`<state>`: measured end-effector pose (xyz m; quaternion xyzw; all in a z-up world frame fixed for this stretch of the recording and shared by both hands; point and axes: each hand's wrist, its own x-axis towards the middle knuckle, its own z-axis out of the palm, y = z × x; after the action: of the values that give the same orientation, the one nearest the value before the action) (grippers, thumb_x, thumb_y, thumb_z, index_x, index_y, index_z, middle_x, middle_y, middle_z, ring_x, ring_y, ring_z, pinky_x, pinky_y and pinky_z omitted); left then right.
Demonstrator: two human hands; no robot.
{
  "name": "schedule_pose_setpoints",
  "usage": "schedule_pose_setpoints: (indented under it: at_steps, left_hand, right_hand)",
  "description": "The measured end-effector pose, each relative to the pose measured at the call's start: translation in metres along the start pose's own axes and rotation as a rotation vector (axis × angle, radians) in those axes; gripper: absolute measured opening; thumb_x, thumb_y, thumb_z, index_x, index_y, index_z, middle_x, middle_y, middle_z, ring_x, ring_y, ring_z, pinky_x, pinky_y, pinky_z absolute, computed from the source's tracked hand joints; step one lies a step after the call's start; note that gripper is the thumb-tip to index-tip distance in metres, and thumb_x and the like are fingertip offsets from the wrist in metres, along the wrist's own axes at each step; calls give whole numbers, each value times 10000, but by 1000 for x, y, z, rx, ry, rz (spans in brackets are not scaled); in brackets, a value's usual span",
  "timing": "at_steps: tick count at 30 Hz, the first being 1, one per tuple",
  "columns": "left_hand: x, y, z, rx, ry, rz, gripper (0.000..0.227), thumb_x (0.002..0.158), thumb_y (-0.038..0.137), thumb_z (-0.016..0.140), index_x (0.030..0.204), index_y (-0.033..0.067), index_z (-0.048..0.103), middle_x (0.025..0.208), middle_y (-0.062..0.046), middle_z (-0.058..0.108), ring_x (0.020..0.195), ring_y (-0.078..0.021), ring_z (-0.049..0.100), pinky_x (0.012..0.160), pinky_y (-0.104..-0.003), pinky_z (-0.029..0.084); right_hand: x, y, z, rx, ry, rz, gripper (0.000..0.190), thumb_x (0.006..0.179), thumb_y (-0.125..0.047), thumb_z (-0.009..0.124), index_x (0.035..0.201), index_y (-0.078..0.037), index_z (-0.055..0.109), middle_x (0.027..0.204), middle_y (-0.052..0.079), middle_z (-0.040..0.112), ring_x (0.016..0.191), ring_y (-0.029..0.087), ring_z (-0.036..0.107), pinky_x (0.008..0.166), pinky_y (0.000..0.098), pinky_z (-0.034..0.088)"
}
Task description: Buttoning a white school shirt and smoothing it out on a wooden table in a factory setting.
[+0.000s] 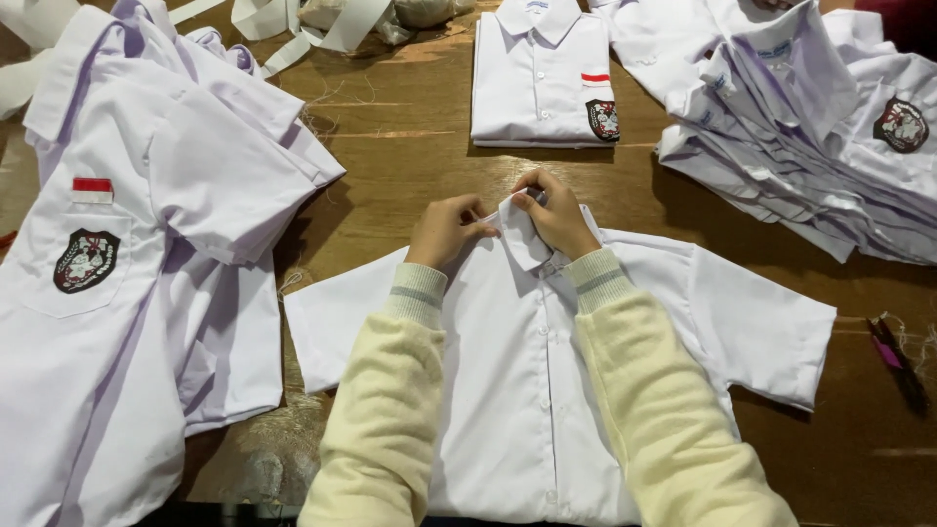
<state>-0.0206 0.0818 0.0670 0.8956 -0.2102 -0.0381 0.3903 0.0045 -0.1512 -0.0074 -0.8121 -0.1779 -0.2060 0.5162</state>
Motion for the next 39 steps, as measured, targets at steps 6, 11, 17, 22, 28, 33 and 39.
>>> schedule_pose_setpoints:
  at_steps: [6, 11, 17, 22, 28, 33, 39]
  left_hand:
    - [22, -32, 23, 22, 64, 47, 174, 893, 295, 780, 890, 123, 755, 888, -101, 742, 859, -265, 738, 723, -349, 601]
    - [27, -42, 35, -90, 88, 169, 154, 884, 219, 775, 971, 107, 716, 853, -119, 686, 849, -312, 716, 714, -401, 611]
    - [37, -53, 56, -57, 150, 232, 189, 923, 252, 736, 908, 79, 660, 847, -103, 644, 846, -291, 706, 703, -372, 608]
    - [36, -51, 64, -49, 161, 251, 168, 987, 237, 642, 961, 74, 610, 846, -123, 648, 863, -314, 715, 699, -385, 612]
    - [14, -25, 57, 386, 190, 135, 147, 1000, 354, 562, 1008, 207, 563, 863, -34, 703, 824, -244, 746, 687, -393, 594]
    - [22, -37, 63, 502, 239, 228, 140, 954, 312, 583, 1078, 251, 568, 953, 33, 647, 944, -202, 690, 819, -389, 517]
    - [29, -28, 64, 251, 212, 459, 171, 881, 258, 706, 1026, 309, 633, 1073, 100, 606, 1099, -171, 557, 910, -349, 409]
  right_hand:
    - [0, 22, 3, -124, -17, -13, 183, 967, -293, 748, 1041, -135, 691, 955, 80, 668, 972, 301, 630, 940, 445, 468]
    - [-1, 10, 6, -389, -100, 110, 230, 1031, -418, 624, 1107, -203, 598, 996, 3, 637, 1060, 250, 572, 987, 491, 383]
    - [-2, 6, 2, -638, -173, 126, 324, 1060, -542, 487, 1150, -231, 501, 970, 9, 636, 1066, 238, 571, 995, 496, 367]
    - [-1, 4, -3, -724, -186, 106, 361, 1057, -560, 464, 1146, -210, 476, 975, 45, 667, 1062, 256, 593, 984, 495, 383]
    - [-4, 8, 2, -806, -194, 103, 393, 1031, -587, 480, 1153, -213, 495, 1036, 39, 671, 1065, 244, 611, 939, 464, 441]
    - [-2, -17, -6, -966, -110, 89, 460, 887, -548, 681, 1195, -258, 500, 1086, -7, 522, 1079, 268, 474, 894, 480, 434]
    - [10, -102, -53, -762, -662, 616, 354, 852, -426, 763, 1092, -190, 654, 1029, 30, 742, 1128, 331, 640, 914, 539, 436]
